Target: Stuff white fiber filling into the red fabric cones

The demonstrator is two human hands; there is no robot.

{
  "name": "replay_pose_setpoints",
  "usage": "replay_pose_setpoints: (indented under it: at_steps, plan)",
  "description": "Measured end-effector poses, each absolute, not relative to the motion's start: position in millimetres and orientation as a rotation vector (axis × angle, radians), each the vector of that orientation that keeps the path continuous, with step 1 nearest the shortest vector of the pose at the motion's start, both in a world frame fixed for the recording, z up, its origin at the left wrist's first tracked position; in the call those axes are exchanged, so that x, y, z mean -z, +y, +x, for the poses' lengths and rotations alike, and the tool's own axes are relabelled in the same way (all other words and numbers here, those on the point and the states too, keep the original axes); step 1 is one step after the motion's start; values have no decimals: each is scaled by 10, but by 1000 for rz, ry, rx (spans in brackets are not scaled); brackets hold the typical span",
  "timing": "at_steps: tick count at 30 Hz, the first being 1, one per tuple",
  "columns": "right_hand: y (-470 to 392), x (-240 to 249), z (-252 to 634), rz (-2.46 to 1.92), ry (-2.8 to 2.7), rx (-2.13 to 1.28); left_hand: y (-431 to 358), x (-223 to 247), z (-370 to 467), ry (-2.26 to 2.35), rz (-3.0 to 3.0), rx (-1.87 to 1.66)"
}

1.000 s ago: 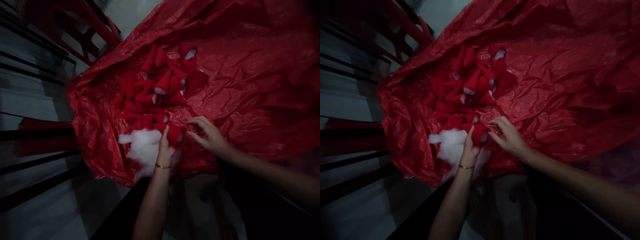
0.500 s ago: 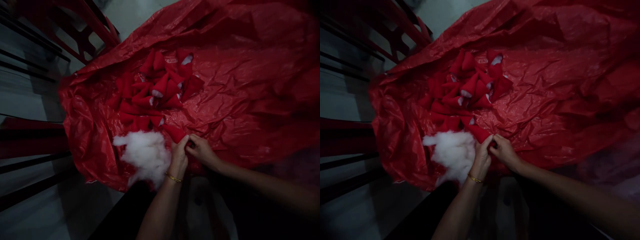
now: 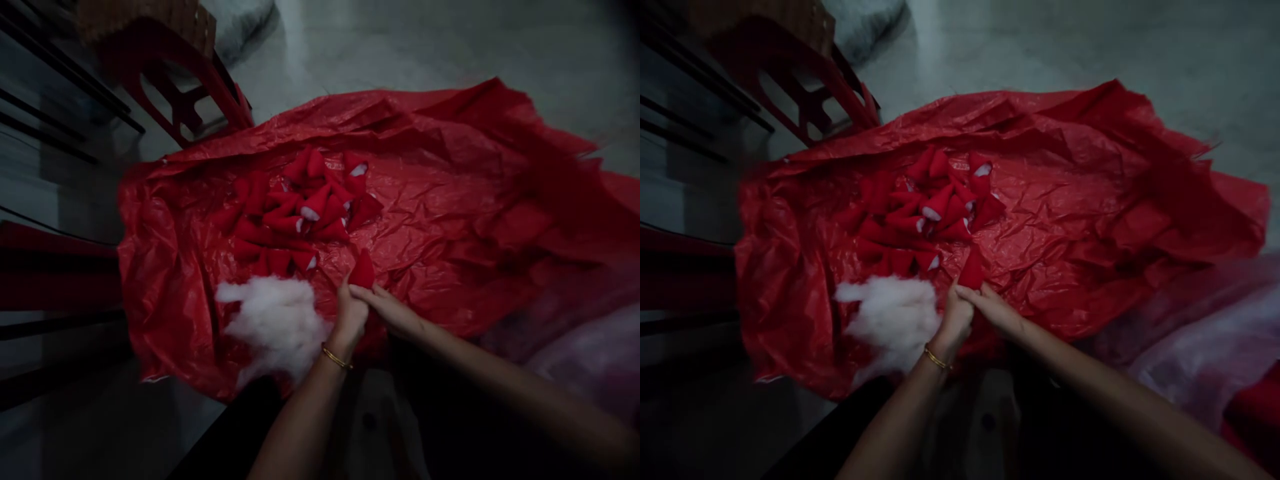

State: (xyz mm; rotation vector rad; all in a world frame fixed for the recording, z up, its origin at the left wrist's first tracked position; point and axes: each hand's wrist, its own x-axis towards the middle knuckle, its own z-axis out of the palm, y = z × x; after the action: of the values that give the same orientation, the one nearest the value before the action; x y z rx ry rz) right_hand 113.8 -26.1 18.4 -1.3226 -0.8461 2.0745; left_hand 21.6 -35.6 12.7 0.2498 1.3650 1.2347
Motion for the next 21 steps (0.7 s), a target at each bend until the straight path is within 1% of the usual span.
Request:
replay_pose_setpoints:
  at_steps: [3,7,10,12,14,16,18,21]
  plan:
    - [-354,-85,1114,-1290,-600,-2162,-430,-40,282,1426,454,-1147]
    - [-331,202,1156,-1492,-434,-2033,-396,142,286,1378,467,-1170]
    - [0,359,1147,-1593,-488,-2002,-43,268,183,1233,401,-1136]
    - [360,398,1084,-1546,-671,-2019,324,344,38,1192,335,-1148]
    - [725,347,991,-1540,-822,-2076,681,341,-158,1190,305,-1130]
    - [991,204,909,-1550,-884,-2040,935,220,-392,1246,457,-1010]
    - [1102,3,888,-1540,-925,-1983,1044,21,-664,1373,617,-887]
    - [1022,-363,1059,-1563,-1083,-1910,988,-272,-1132,1575,766,-672]
